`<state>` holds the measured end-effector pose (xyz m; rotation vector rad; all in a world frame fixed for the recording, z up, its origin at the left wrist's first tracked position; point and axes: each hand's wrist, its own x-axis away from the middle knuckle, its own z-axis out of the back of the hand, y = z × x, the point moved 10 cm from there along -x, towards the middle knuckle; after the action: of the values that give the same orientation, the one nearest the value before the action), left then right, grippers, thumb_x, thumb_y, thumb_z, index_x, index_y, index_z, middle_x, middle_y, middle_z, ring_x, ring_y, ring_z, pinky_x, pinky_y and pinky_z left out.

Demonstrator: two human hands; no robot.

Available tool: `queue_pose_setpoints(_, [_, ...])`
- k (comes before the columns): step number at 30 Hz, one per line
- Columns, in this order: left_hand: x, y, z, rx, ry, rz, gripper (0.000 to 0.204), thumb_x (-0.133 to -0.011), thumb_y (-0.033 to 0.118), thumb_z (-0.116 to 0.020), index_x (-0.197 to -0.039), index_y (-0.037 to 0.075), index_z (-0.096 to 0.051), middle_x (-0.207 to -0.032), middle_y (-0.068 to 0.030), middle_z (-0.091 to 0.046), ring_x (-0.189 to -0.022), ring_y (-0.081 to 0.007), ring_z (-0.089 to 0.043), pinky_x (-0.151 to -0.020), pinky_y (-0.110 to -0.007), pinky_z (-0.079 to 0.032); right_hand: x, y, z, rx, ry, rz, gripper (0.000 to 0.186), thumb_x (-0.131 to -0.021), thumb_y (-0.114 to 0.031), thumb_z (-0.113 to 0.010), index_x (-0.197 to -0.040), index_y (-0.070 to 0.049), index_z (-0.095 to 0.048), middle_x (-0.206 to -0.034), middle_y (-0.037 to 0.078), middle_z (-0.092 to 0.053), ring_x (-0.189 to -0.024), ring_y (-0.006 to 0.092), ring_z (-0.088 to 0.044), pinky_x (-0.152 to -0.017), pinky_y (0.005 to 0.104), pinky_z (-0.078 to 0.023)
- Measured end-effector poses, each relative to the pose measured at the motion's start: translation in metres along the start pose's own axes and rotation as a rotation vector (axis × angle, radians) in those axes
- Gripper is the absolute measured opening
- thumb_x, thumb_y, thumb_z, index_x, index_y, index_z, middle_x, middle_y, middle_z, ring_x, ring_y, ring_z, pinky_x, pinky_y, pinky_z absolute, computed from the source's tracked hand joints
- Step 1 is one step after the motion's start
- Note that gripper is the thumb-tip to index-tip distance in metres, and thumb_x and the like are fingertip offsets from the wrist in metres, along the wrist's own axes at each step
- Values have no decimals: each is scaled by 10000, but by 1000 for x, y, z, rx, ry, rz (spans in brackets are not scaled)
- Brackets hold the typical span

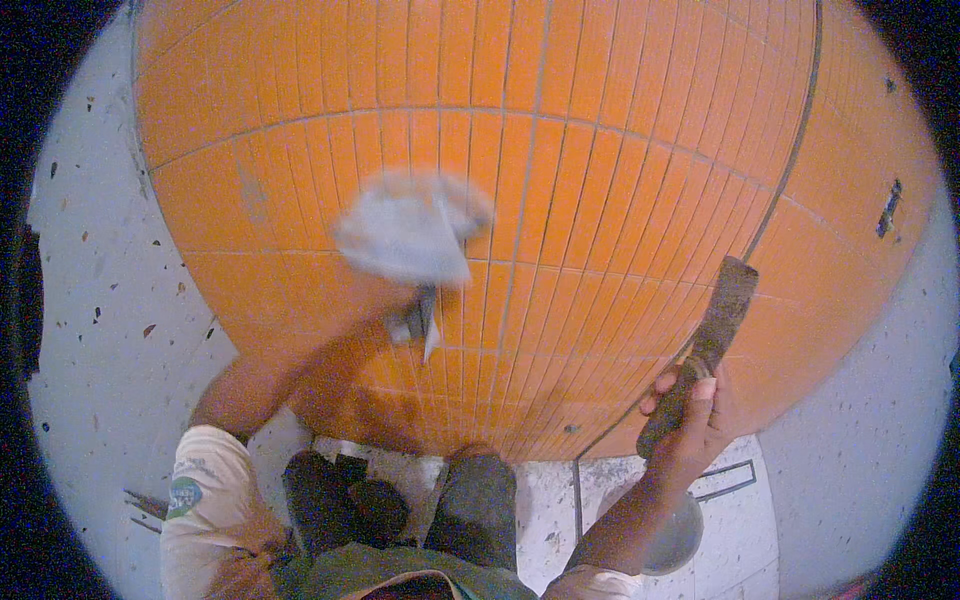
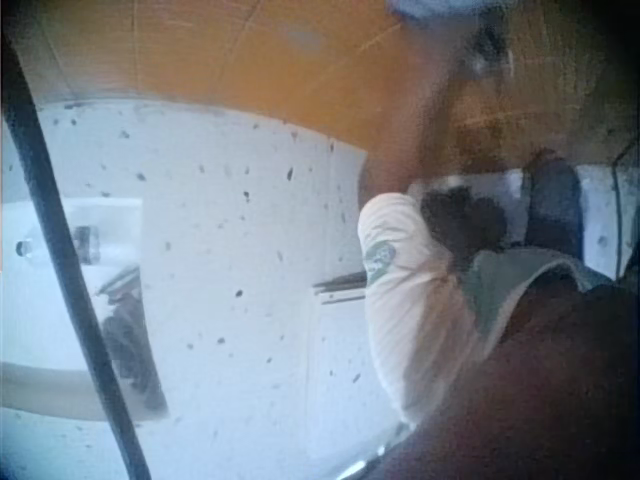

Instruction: The person applies grout to the joints between orange wall tiles using a grout float and wipes excess grout with a cloth. The person repeatedly scoops grout from a bucket and spreads it along the tile seams, then cleans the tile surfaces.

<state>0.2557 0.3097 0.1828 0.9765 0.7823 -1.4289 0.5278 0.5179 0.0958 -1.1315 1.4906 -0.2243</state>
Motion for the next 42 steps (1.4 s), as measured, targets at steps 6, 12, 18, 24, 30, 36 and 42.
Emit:
queue_pose_setpoints(6, [-52,0,81,-353,464,-41,127,-791,87,-698,-894,39,-642,-841,-123,-605,-841,-339,-593,-733,-412,-459,7,4,12,-5,48,-39,339,-1011,-294,-487,-1110,17,-575,-739,92,-600,-531,136,-553,-477,246,-450])
queue_pose_setpoints(12, [-46,2,68,-555,474,-57,215,-730,109,-730,-860,51,-570,-815,-114,-542,-796,-308,-557,-744,-397,-414,12,10,17,-24,60,-72,341,-1004,-286,-504,-1119,28,-573,-730,95,-599,-518,137,-549,-475,244,-446])
queue_pose_setpoints(18, [-63,8,64,-574,547,2,239,-693,178,-751,-821,87,-570,-793,-68,-570,-793,-283,-575,-765,-410,-401,12,18,17,-52,36,-92,335,-1003,-264,-506,-1131,38,-570,-730,101,-600,-524,145,-554,-475,249,-449])
queue_pose_setpoints(24, [-72,7,62,-586,544,48,288,-683,182,-746,-875,67,-564,-832,-94,-586,-847,-309,-577,-819,-429,-396,14,25,18,-38,26,-110,329,-1000,-239,-504,-1143,50,-568,-736,110,-602,-524,148,-555,-480,252,-458])
queue_pose_setpoints(30, [-73,10,52,-634,494,102,404,-665,150,-726,-1000,31,-534,-936,-150,-580,-945,-350,-551,-859,-446,-391,15,33,16,-15,36,-131,329,-993,-227,-513,-1153,56,-570,-736,105,-596,-528,143,-555,-480,241,-463])
queue_pose_setpoints(36, [-66,10,45,-611,437,156,430,-662,140,-706,-1020,20,-499,-966,-166,-545,-971,-370,-515,-876,-466,-359,16,45,18,-4,14,-164,361,-987,-242,-524,-1184,57,-569,-747,99,-591,-551,135,-560,-483,248,-472])
queue_pose_setpoints(42, [0,4,22,-541,333,142,376,-678,133,-726,-969,41,-507,-916,-164,-513,-914,-369,-490,-818,-465,-357,28,38,32,8,26,-192,355,-986,-238,-529,-1201,42,-570,-759,105,-603,-552,140,-562,-489,249,-467])
